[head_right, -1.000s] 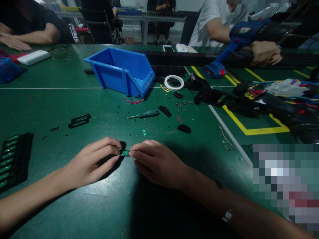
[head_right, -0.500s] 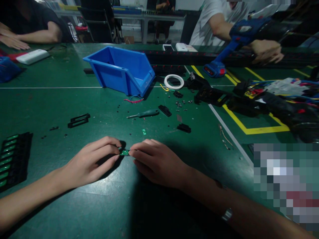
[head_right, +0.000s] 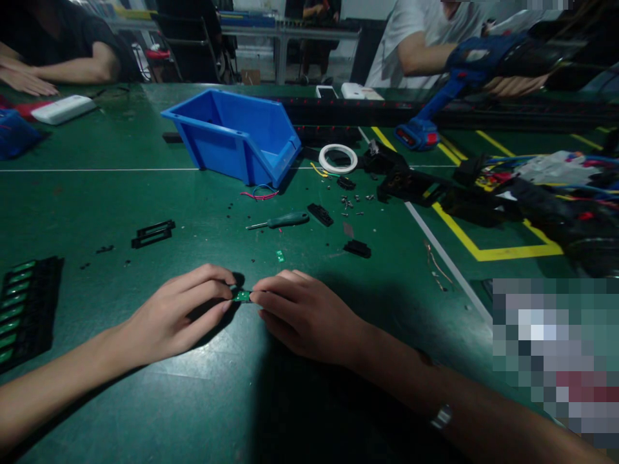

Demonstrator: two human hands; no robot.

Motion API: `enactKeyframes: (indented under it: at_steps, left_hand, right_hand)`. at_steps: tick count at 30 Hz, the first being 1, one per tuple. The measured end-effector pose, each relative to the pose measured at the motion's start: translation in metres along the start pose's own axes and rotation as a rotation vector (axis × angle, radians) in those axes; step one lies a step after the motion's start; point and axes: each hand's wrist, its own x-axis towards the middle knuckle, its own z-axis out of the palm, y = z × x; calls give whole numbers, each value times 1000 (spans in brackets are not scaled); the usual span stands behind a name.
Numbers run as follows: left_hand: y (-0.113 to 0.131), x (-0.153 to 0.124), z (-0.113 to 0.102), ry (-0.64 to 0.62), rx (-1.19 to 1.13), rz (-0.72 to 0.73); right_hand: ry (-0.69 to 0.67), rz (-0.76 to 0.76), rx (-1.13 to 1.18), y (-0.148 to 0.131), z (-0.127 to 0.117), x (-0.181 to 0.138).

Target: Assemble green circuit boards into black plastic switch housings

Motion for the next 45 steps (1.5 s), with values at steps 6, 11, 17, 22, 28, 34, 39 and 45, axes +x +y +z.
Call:
enactKeyframes:
  at_steps: [6, 11, 17, 22, 28, 34, 39, 45]
  left_hand:
    - [-1, 1, 0, -1, 5, -3]
    - [-1, 0, 0, 0, 10, 6]
    - [0, 0, 0, 12, 14, 10]
    - [0, 0, 0, 49, -11, 10]
    - [0, -11, 0, 95, 146, 85]
    - [0, -21, 0, 101, 249, 177]
    - [-2, -22, 1, 84, 268, 174]
    - [-2, -21, 1, 66, 265, 171]
  right_hand:
    - [5, 1, 9, 0, 0, 0]
    - [17, 8, 3, 1, 2, -1]
    - [2, 13, 3, 0, 0, -1]
    - [15, 17, 5, 0, 0, -1]
    - [20, -22, 12, 0, -1, -1]
    - [-7, -44, 11, 0, -4, -2]
    - [-24, -44, 0, -1, -4, -1]
    - [-40, -46, -13, 0, -4, -1]
